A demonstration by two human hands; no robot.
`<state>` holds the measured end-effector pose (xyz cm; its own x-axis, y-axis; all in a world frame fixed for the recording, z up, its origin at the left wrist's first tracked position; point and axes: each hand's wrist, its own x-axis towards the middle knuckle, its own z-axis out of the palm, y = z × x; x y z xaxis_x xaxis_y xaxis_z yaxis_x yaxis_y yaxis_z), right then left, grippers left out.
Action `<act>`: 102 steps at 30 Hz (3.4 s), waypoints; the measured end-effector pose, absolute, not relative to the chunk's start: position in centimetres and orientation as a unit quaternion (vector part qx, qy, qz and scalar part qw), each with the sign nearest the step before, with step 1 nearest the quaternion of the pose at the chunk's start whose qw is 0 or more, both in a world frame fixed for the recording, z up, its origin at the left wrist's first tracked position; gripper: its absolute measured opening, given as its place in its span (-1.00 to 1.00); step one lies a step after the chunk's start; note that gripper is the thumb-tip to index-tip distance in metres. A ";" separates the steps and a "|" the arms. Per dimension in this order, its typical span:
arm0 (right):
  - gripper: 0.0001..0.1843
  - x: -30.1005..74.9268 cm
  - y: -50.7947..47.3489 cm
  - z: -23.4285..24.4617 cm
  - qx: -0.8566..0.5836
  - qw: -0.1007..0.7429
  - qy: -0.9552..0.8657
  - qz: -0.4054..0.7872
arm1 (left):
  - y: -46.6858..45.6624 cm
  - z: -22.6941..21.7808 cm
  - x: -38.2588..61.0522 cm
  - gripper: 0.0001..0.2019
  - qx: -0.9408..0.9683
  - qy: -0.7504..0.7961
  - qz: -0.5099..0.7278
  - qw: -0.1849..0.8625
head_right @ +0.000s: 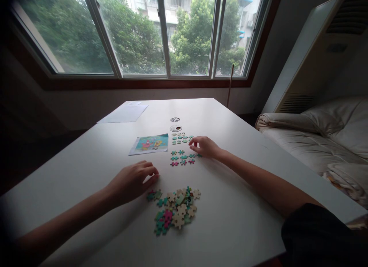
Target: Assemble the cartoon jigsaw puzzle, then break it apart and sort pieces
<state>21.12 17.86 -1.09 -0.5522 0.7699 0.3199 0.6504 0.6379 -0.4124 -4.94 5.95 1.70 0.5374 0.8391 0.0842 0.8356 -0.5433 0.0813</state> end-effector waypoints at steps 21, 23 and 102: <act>-0.79 16.8 7.7 -0.7 -0.263 0.295 -0.918 0.034 | 5.7 -0.1 -3.2 -0.69 0.765 0.501 0.296 0.278; -0.79 16.7 7.5 -0.5 -0.258 0.309 -0.915 0.024 | 5.5 -0.2 -3.0 -0.69 0.765 0.498 0.299 0.278; -0.72 23.6 22.5 -1.5 -0.462 0.135 -0.870 0.102 | 6.1 3.2 -6.1 -0.91 0.892 0.373 0.007 0.254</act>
<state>23.55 22.47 -1.51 -0.5363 0.8323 0.1402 0.7773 0.5517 -0.3024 -6.11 6.07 3.15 0.7216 0.6696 -0.1760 0.6621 -0.5929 0.4584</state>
